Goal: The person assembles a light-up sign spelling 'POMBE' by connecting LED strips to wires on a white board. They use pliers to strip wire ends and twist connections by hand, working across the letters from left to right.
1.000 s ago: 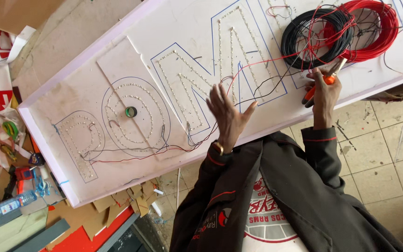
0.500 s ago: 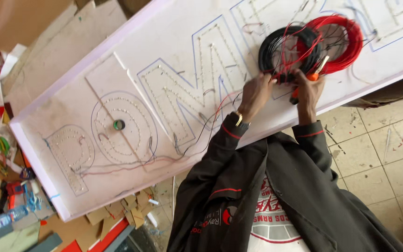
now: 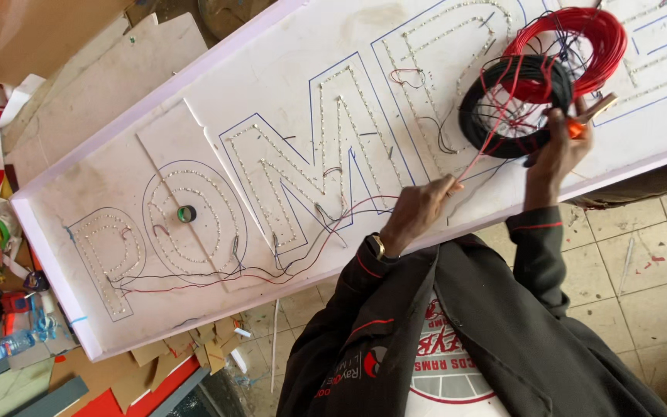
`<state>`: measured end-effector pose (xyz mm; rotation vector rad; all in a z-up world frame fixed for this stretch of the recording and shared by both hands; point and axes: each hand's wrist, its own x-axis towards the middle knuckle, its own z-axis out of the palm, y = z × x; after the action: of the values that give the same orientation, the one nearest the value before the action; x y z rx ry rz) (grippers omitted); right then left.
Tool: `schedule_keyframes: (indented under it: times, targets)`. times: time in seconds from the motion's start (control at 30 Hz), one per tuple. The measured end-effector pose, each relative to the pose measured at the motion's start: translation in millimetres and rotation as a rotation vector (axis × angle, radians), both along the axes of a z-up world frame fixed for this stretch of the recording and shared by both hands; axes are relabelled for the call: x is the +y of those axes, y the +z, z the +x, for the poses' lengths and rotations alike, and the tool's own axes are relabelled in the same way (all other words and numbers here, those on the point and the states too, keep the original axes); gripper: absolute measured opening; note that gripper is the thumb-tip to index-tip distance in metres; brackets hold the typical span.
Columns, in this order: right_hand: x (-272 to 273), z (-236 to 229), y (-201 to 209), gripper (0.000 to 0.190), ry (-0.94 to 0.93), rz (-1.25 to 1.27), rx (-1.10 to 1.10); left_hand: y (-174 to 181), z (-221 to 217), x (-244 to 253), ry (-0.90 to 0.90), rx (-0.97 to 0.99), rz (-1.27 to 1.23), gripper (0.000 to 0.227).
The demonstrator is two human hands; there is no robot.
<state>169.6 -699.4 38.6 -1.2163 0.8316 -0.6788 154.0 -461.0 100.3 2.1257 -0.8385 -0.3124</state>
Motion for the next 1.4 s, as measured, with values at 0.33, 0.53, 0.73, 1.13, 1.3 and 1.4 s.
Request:
schedule_keyframes:
  times: [0.33,0.53,0.73,1.13,1.3,1.4]
  targets:
    - [-178.7,29.1,-29.6,0.026,0.296,-0.620,0.063,-1.0,-2.3,-18.9,-0.066,-0.042,0.033,0.010]
    - [-92.5,19.5,41.3,0.014,0.110,-1.077,0.029,-50.4,-10.8,-24.1,-0.080,-0.047,0.254,0.020]
    - [56.6,-7.5,122.0,0.043,0.703,-0.036,0.015,-77.9,-12.0,-27.0,-0.034,-0.167,0.304,0.046]
    - [91.8,-43.6,34.8,0.032,1.155,-0.858,0.874,2.9,-42.2,96.1,0.483,-0.162,0.022,0.023]
    - [106.9,-49.1,32.5,0.029,1.064,-1.002,0.791,-40.7,-84.6,154.3,0.707,-0.106,0.755,0.058]
    - [129.3,-50.3,39.3,0.026,1.010,-0.971,0.658,-48.4,-79.0,161.1,0.624,-0.026,0.435,0.030]
